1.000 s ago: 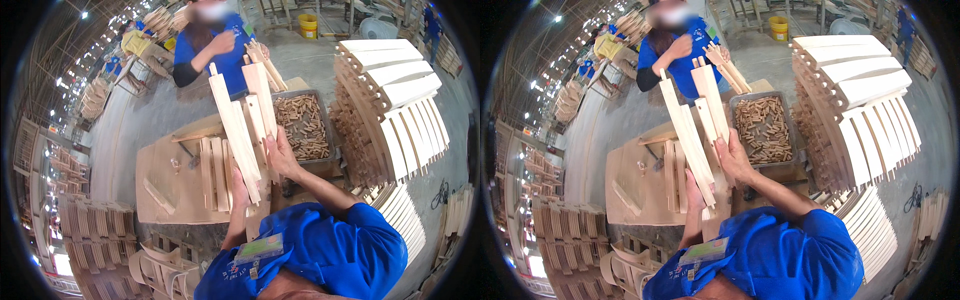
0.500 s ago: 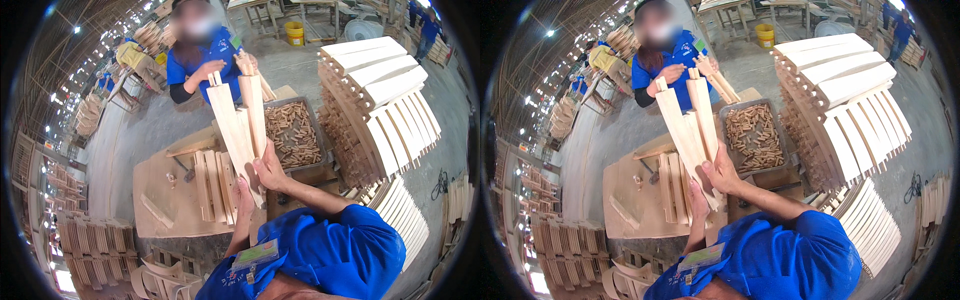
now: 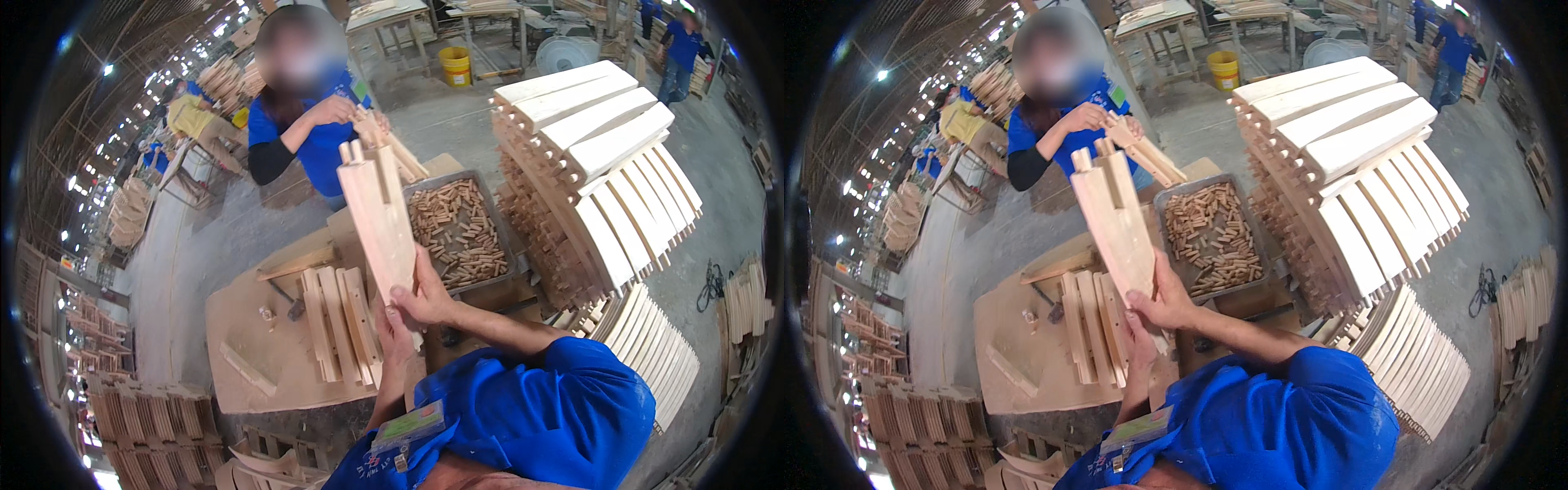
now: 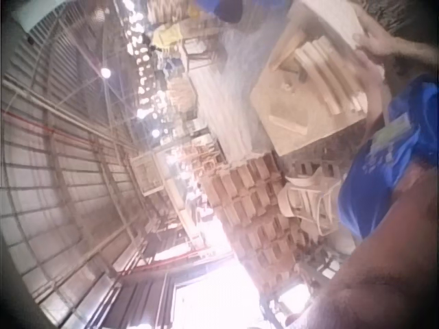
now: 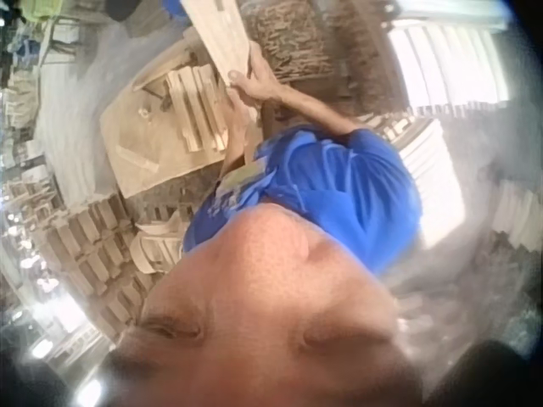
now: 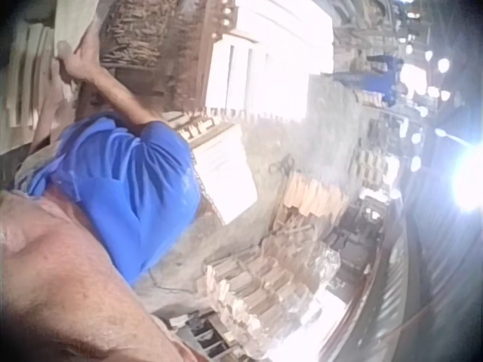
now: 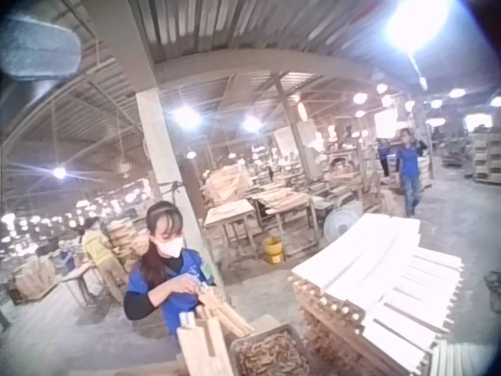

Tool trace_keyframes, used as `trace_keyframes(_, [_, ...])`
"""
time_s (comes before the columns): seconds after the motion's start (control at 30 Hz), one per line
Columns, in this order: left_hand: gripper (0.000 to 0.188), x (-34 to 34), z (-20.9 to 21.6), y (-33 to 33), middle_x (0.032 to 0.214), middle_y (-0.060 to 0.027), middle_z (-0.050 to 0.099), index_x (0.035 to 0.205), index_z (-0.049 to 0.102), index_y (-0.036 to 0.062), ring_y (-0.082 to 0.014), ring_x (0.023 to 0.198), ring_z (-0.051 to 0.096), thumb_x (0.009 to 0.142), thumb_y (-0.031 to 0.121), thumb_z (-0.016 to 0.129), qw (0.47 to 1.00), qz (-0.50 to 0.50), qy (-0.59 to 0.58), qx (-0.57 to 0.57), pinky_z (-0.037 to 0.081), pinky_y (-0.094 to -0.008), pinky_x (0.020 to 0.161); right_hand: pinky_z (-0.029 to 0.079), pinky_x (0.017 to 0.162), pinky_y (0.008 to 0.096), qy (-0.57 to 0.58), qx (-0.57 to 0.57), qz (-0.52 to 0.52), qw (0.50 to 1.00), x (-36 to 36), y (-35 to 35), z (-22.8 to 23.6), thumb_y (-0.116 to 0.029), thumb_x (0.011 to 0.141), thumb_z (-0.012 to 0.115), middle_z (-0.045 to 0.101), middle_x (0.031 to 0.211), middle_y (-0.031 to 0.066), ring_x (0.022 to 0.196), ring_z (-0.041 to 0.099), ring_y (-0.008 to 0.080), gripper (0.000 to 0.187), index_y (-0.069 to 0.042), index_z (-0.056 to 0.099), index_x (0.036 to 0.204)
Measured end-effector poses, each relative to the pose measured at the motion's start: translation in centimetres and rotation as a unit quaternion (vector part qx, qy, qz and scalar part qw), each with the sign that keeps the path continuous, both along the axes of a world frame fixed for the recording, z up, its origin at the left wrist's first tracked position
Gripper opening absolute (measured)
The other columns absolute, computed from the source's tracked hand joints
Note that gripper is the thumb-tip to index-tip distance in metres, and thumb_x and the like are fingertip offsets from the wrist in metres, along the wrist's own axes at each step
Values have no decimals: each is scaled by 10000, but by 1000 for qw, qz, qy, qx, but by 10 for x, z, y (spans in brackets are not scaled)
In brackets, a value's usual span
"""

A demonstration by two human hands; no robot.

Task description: The person assembles wooden furniture components by inserting small wooden dowels into pre-drilled holes on rectangular wooden pieces. Using a hammer, the person taps the dowels into place to secure the joints. The person handles the wooden parts one at a time, aligning them and striking them with the hammer before stacking the finished assemblies.

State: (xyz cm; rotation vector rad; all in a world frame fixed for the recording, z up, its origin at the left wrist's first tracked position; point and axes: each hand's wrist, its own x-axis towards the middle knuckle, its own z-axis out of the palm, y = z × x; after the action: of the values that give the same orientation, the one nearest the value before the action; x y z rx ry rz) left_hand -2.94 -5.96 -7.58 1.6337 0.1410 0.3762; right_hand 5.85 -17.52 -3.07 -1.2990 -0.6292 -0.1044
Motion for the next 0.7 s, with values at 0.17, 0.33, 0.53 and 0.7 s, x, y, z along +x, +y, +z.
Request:
trace_keyframes(0.17, [585, 3, -1, 4, 1436, -131, 540, 1543, 431, 32, -248, 1320, 535, 1151, 458, 358, 997, -27, 23, -75, 445, -414, 1112, 457, 1091, 426, -20, -72, -15, 997, -4, -5, 1, -348, 836, 849, 566, 1372, 225, 1283, 585, 312, 963, 17, 305, 1542])
trace_keyframes(0.33, [719, 16, 26, 44, 1524, -159, 502, 1586, 338, 9, -267, 1411, 484, 1089, 511, 471, 980, -64, -62, -178, 395, -396, 1186, 508, 1018, 451, -81, -107, 43, 990, -18, -3, 0, -391, 819, 859, 592, 1307, 247, 1185, 640, 380, 952, 5, 340, 1511])
trace_keyframes(0.53, [799, 27, 103, 56, 1341, -234, 613, 1495, 396, -39, -327, 1210, 653, 833, 156, 797, 979, -119, -132, -96, 547, -454, 1041, 529, 949, 500, -189, -112, 65, 973, -22, 9, 1, -412, 882, 790, 545, 1348, 286, 1141, 626, 454, 906, 35, 320, 1513])
trace_keyframes(0.7, [788, 15, 72, 75, 1343, -219, 620, 1531, 340, -41, -309, 1251, 625, 842, -20, 724, 985, 28, -166, -29, 528, -446, 1075, 544, 951, 475, -134, -308, 100, 937, -21, -21, -12, -403, 967, 725, 581, 1380, 234, 1163, 637, 434, 701, -27, 450, 1491])
